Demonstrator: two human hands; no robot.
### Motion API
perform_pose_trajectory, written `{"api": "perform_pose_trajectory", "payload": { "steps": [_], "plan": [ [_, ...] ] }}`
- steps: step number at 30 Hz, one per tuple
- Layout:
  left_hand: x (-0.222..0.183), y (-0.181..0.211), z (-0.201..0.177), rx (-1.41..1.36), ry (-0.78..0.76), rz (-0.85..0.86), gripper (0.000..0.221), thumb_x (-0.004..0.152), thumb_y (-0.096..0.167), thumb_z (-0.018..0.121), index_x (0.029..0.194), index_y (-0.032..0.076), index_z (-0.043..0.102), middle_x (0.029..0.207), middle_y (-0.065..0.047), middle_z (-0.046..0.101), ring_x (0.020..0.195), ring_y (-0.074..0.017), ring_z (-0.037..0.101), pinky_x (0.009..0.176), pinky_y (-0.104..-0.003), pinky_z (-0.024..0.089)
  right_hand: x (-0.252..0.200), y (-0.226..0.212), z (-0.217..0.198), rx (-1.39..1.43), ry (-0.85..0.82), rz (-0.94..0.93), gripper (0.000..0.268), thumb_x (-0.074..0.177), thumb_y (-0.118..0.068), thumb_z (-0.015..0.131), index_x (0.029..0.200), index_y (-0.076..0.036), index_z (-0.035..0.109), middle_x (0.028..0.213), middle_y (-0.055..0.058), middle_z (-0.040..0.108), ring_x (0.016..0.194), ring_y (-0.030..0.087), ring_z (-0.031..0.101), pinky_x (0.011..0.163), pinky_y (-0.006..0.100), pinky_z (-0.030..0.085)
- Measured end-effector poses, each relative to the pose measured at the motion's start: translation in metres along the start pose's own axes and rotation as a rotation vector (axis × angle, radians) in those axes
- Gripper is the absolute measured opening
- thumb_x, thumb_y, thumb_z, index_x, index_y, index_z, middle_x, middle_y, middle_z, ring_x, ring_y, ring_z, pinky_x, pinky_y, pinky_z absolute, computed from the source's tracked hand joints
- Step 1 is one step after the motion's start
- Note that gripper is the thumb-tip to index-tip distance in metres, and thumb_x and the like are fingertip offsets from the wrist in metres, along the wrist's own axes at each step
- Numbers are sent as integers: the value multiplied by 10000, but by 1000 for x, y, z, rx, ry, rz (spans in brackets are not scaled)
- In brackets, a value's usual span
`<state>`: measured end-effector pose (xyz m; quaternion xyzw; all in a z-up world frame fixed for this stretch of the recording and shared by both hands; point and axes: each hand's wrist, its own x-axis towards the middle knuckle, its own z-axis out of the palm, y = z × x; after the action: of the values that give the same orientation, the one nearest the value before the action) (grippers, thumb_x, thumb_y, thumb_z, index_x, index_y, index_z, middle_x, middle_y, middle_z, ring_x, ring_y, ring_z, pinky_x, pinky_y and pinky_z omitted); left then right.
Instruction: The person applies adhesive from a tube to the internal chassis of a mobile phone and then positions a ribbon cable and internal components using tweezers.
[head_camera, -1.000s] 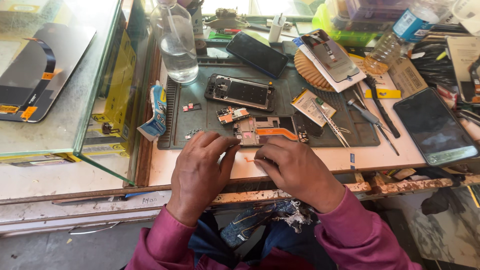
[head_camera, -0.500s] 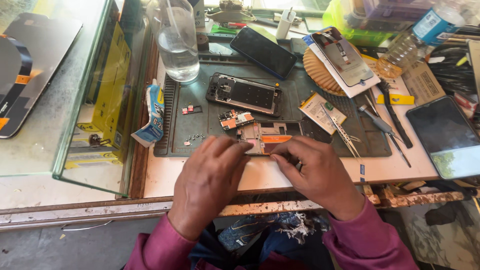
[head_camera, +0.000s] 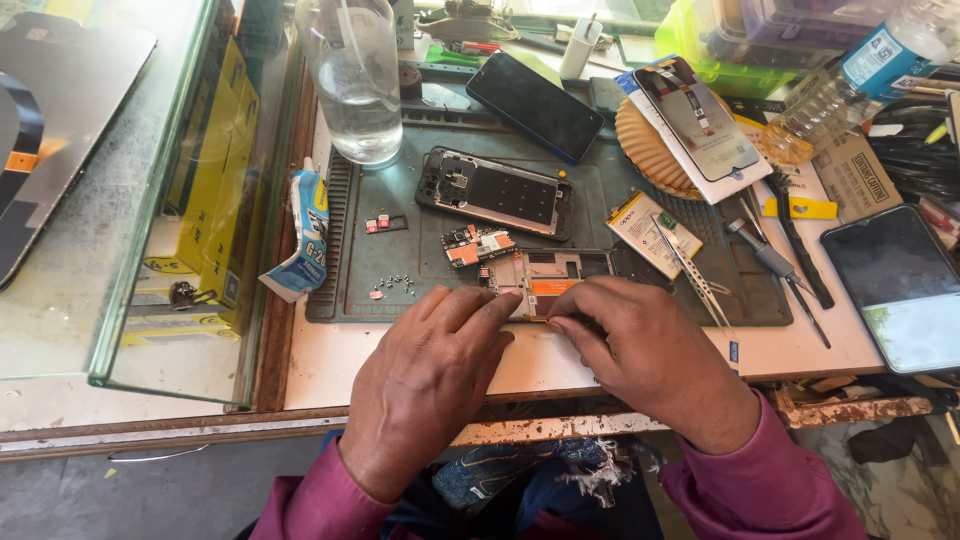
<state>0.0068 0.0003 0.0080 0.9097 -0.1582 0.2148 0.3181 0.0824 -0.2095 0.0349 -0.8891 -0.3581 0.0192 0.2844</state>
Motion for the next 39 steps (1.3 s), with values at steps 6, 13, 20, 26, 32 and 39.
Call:
{"api": "perform_pose_trajectory", "payload": {
  "steps": [6, 13, 20, 26, 32, 39],
  "plan": [
    [-1, 0, 2, 27, 0, 15, 373, 879, 134, 707, 1235, 30, 668, 1102, -99, 672, 996, -288, 629, 859, -403, 511, 1, 0, 0, -15, 1, -24, 136, 899, -151, 702, 961, -30, 716, 842, 127, 702, 716, 306, 704, 630, 398, 536],
    [0, -1, 1, 45, -22, 35, 360, 877, 127, 696, 1223, 32, 670, 1107, -98, 657, 979, -280, 625, 845, -403, 508, 3, 1, 1, -14, 10, -49, 141, 898, -149, 702, 972, -30, 718, 862, 132, 706, 735, 315, 707, 638, 401, 540],
    [1, 0, 1, 56, -29, 22, 338, 880, 133, 695, 1209, 54, 684, 1092, -78, 657, 945, -266, 626, 797, -408, 495, 2, -1, 2, -69, 1, -15, 128, 889, -155, 708, 939, -37, 709, 849, 135, 699, 737, 334, 701, 639, 419, 536],
    [3, 2, 1, 66, -46, 5, 304, 883, 124, 683, 1184, 84, 696, 1076, -62, 658, 938, -255, 628, 796, -406, 491, 3, -3, 2, -86, 4, -15, 130, 886, -152, 708, 950, -39, 713, 857, 136, 703, 746, 343, 702, 643, 427, 538],
    [4, 3, 0, 96, -46, 34, 274, 872, 108, 657, 1142, 95, 696, 1092, -65, 651, 939, -261, 618, 794, -413, 482, 4, -3, 2, -99, 3, -28, 149, 887, -163, 713, 965, -36, 717, 868, 135, 708, 766, 340, 708, 666, 428, 546],
    [5, 3, -1, 119, -76, 47, 284, 863, 108, 642, 1143, 88, 689, 1085, -75, 640, 931, -260, 613, 780, -413, 470, 3, -4, 2, -92, 20, -20, 151, 884, -168, 720, 958, -37, 718, 874, 133, 713, 754, 331, 714, 659, 417, 552]
  ]
}}
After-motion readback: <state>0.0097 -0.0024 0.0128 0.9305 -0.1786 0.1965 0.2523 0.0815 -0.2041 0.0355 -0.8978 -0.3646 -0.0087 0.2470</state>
